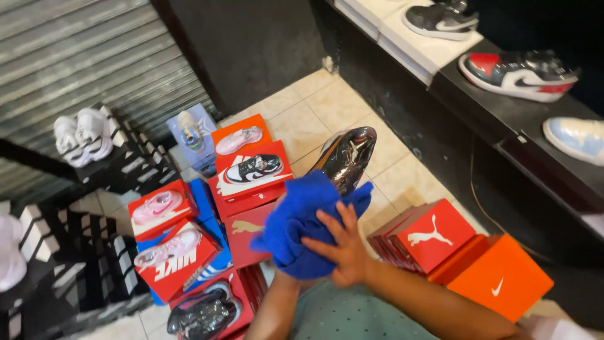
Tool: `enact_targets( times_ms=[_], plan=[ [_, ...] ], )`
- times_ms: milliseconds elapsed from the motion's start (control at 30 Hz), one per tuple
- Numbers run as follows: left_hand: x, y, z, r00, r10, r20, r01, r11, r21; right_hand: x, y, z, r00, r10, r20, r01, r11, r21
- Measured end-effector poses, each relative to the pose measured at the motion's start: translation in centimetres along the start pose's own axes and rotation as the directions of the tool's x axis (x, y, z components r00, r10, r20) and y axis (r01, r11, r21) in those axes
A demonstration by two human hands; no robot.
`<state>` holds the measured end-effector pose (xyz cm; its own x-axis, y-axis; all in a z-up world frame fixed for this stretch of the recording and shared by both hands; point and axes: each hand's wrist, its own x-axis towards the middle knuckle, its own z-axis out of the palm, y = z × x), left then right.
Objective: Wiping down shoe boxes and shoes with a cloth to clean them
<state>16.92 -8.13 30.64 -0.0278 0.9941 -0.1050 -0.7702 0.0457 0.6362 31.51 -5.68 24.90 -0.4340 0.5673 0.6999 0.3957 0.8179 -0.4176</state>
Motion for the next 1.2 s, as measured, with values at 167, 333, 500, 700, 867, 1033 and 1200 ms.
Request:
enact_targets(
  times_ms=[167, 333, 500, 700, 867, 1033, 1200],
  plan=[
    [-1.7, 0.7, -0.5, 0.988, 0.147, 0.042, -0.143, 0.783, 0.605, 7.8, 2.6, -4.7, 0.871, 0.459, -0.178, -0.421, 0.882, 0.212],
    [-1.3, -0.1, -3.0, 0.967, 0.244, 0.068, -0.244, 0.825, 0.510, 10.0, -2.2, -4.2, 0.987, 0.077, 0.140, -0.086, 0.995, 0.057],
    [-2.7, 3.0, -1.6, 0.933, 0.333, 0.134, -0.341, 0.705, 0.622, 13.3, 3.6, -5.0, 0.978, -0.125, 0.167, 0.129, 0.992, -0.011],
    [-2.7, 2.2, -2.4, 0.941, 0.301, 0.157, -0.335, 0.743, 0.579, 13.7, -0.6, -2.6, 0.987, -0.092, 0.133, 0.109, 0.986, -0.127],
    [-3.6, 4.3, -3.1, 0.947, 0.290, 0.142, -0.310, 0.697, 0.647, 12.5, 2.2, -0.8, 0.972, -0.147, 0.181, 0.136, 0.988, 0.071],
    [-3.5, 4.6, -3.1, 0.946, 0.304, 0.115, -0.316, 0.779, 0.541, 14.3, 1.8, -1.3, 0.973, 0.067, 0.222, -0.043, 0.993, -0.113],
    [-2.9, 4.4, -4.1, 0.923, 0.385, 0.015, -0.336, 0.784, 0.523, 10.2, -4.9, 0.3, 0.954, -0.026, 0.299, -0.005, 0.995, 0.103]
  ],
)
